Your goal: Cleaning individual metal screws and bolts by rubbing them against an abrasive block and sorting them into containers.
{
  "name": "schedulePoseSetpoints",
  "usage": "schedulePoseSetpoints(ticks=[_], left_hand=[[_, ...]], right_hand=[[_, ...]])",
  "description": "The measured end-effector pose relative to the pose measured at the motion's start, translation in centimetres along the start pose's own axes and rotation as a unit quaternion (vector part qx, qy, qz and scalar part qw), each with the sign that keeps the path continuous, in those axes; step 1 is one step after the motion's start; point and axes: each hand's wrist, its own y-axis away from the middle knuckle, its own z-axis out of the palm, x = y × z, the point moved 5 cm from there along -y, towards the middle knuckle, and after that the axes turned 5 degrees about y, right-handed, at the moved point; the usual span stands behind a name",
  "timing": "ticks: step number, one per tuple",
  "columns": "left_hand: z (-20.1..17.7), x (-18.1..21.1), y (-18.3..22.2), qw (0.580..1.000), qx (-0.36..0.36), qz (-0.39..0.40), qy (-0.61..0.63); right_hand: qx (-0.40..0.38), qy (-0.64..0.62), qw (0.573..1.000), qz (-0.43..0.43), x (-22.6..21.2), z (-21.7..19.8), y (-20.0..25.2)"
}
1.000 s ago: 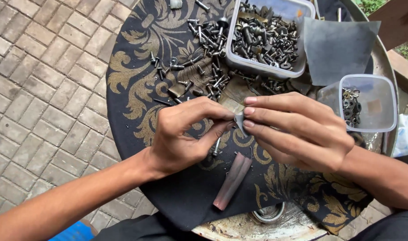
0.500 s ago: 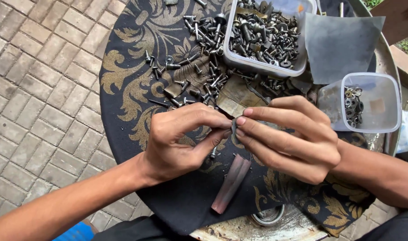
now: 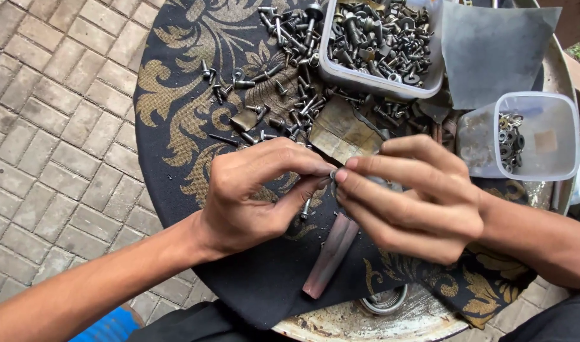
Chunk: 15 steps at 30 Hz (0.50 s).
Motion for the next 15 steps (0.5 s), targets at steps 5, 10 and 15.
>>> schedulePoseSetpoints(ticks=[5, 10, 15], left_hand=[[-0.1, 0.14, -0.06, 1.0, 0.001, 0.006, 0.007], [-0.01, 0.09, 0.03, 1.0, 0.001, 0.001, -0.001], [0.01, -0.15, 0.16, 1.0, 0.003, -0.007, 0.001]], right_hand=[[-0.012, -0.006, 1.0, -0.001, 0.15, 0.0, 0.04], [-0.02, 0.0, 1.0, -0.005, 0.21, 0.02, 0.16], [-0.011, 0.011, 1.0, -0.002, 0.31, -0.07, -0.08]])
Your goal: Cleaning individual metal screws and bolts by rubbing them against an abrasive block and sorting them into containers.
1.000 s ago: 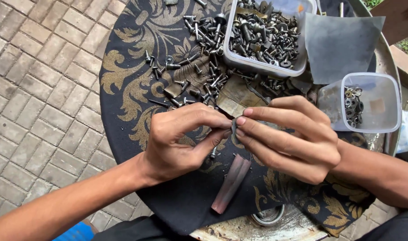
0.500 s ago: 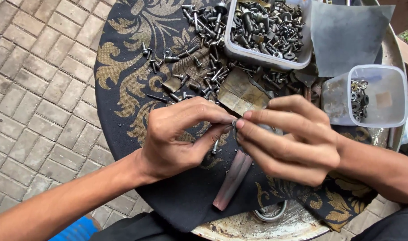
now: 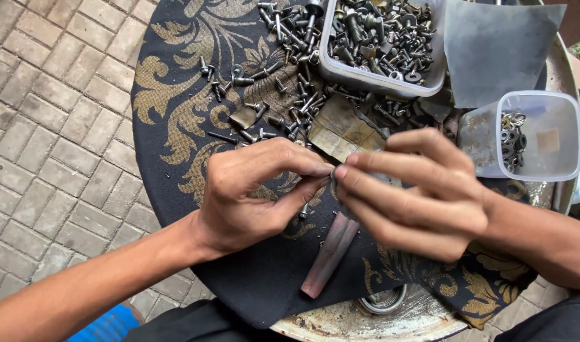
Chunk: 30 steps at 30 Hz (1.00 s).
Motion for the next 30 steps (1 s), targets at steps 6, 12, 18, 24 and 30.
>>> schedulePoseSetpoints(ticks=[6, 12, 18, 24, 30], left_hand=[[0.0, 0.0, 0.0, 1.0, 0.008, -0.009, -0.001], [-0.2, 0.1, -0.2, 1.0, 0.011, -0.022, -0.005], [-0.2, 0.0, -0.2, 1.0, 0.011, -0.018, 0.001], [-0.3, 0.1, -0.3, 1.0, 0.008, -0.01, -0.001], [-0.2, 0.0, -0.1, 1.0, 0.006, -0.013, 0.002]], right_hand=[[-0.018, -0.015, 1.0, 0.009, -0.2, -0.1, 0.2], [-0.024, -0.021, 0.999, 0.009, -0.3, 0.1, 0.8], [-0.024, -0.024, 0.999, 0.008, -0.2, 0.0, 0.0], [-0.035, -0.024, 0.999, 0.007, -0.2, -0.2, -0.5], [-0.04, -0.03, 0.999, 0.004, -0.3, -0.3, -0.9]])
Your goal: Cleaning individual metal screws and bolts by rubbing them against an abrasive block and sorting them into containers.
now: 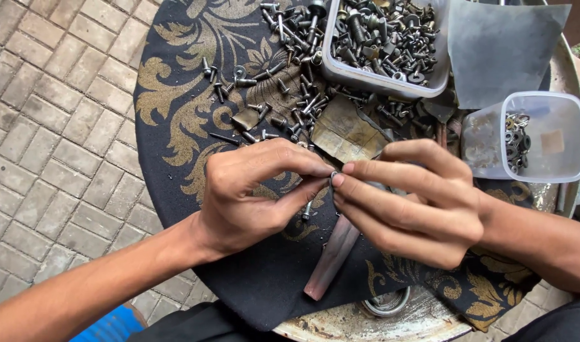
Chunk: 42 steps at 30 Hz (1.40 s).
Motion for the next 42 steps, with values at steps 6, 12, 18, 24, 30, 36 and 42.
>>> schedulePoseSetpoints(ticks=[6, 12, 18, 24, 30, 36, 42], left_hand=[[0.04, -0.08, 0.1, 1.0, 0.002, 0.002, 0.004], [0.05, -0.15, 0.12, 1.0, -0.001, -0.004, 0.01], [0.01, -0.04, -0.04, 1.0, 0.004, 0.005, 0.006], [0.08, 0.03, -0.07, 1.0, 0.007, 0.003, 0.01], [0.0, 0.04, -0.1, 1.0, 0.013, 0.003, 0.009], [-0.05, 0.06, -0.19, 1.0, 0.013, 0.01, -0.007], [-0.05, -0.12, -0.12, 1.0, 0.014, 0.01, -0.012]], right_hand=[[-0.016, 0.013, 1.0, 0.0, -0.12, -0.2, -0.25], [-0.017, 0.011, 1.0, 0.001, 0.0, -0.17, -0.12], [-0.014, 0.012, 1.0, -0.003, 0.01, -0.21, -0.1], [-0.016, 0.018, 1.0, 0.006, 0.01, -0.39, -0.29], [-0.008, 0.023, 1.0, 0.005, -0.05, -0.4, -0.25], [0.012, 0.029, 0.999, -0.005, -0.1, -0.23, -0.25], [0.023, 0.029, 0.999, -0.003, 0.05, -0.09, -0.14]])
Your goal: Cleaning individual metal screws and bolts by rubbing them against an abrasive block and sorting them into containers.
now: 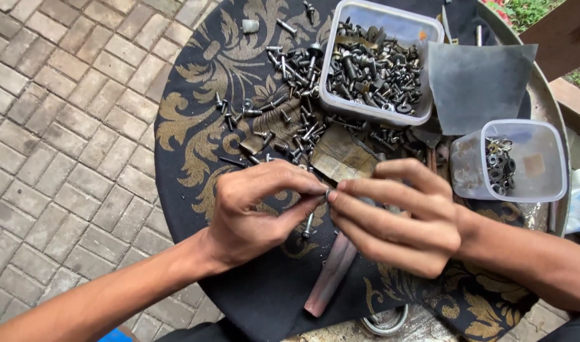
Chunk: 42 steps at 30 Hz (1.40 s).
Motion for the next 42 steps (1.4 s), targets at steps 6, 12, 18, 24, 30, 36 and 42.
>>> schedulePoseSetpoints(ticks=[6, 12, 18, 24, 30, 36, 42], left_hand=[[0.03, -0.14, 0.09, 1.0, 0.0, -0.001, -0.003], [0.03, -0.09, 0.04, 1.0, -0.004, -0.003, 0.015], [0.02, -0.05, 0.02, 1.0, -0.002, 0.001, 0.004], [0.1, -0.14, 0.09, 1.0, -0.006, -0.006, 0.005], [0.04, -0.14, 0.1, 1.0, -0.003, -0.012, -0.003], [0.08, -0.11, 0.04, 1.0, 0.002, -0.015, 0.001], [0.17, 0.02, 0.08, 1.0, -0.001, -0.013, 0.006]], right_hand=[[0.014, 0.009, 1.0, -0.01, 0.02, 0.29, 0.25], [-0.002, 0.001, 1.0, 0.004, 0.2, 0.02, -0.01], [-0.005, 0.006, 1.0, 0.001, 0.36, 0.0, -0.07], [-0.012, 0.0, 1.0, 0.003, 0.45, -0.03, -0.09], [-0.009, -0.007, 1.0, 0.015, 0.66, 0.09, 0.47], [-0.014, 0.003, 1.0, 0.012, 0.39, 0.02, 0.32], [-0.003, 0.008, 1.0, 0.008, 0.42, -0.09, 0.04]])
